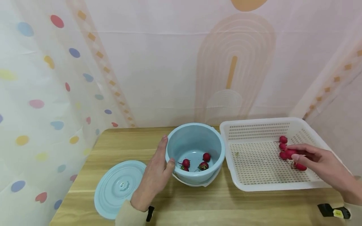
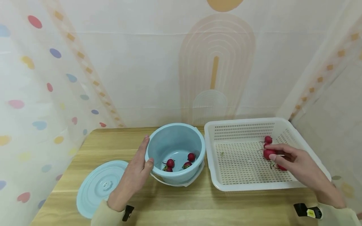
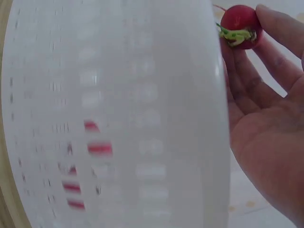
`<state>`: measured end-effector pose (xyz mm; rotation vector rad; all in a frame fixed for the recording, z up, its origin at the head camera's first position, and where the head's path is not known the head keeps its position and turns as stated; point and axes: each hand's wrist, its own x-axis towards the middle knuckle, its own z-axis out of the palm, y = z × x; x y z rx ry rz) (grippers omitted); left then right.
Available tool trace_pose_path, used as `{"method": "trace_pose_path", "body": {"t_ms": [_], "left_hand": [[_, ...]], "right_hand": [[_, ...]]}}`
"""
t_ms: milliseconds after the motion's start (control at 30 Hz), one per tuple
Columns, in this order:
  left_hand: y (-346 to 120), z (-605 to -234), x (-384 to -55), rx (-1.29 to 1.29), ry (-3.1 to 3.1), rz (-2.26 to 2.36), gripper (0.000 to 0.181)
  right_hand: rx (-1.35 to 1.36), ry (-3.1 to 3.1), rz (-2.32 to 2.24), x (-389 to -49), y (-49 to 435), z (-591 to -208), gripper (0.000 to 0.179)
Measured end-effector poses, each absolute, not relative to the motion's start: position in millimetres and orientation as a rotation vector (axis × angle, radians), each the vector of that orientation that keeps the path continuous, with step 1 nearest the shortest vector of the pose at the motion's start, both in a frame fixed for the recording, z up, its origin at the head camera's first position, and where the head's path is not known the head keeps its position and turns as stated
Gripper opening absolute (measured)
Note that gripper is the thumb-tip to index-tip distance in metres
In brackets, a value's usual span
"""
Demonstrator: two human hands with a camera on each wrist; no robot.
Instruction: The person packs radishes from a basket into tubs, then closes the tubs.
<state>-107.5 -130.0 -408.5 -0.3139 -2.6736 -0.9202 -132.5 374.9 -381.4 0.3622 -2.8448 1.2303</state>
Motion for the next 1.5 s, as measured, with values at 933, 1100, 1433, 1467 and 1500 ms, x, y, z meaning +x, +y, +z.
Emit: {"method": "trace_pose_path", "body": {"t_ms": [933,1100,1433,1467,1500], "left_hand": [[-129,-409,-107,-0.321,-2.648,-0.959,0.075],[-129,-408,-107,-0.321,-2.651,-0.955,0.074],[-129,-406,-107,-0.326,-2.64,-0.963,0.073],[-129,-406,-107,-0.329,-2.638,-0.966,0.073],[-128,-406,-107,-0.331,-2.634,-0.97,0.072]], "right_hand": [[0.604,-2.307,1.707,-102,284,-351,0.034],[0.713,-2.238,1.753,-101,267,-347,0.035],[0.87,-2.062,1.868,-107,229,-342,0.036],[0.887,-2.039,1.882,-108,225,-341,0.037],[0.897,-2.025,1.896,-108,222,-340,0.036]]}}
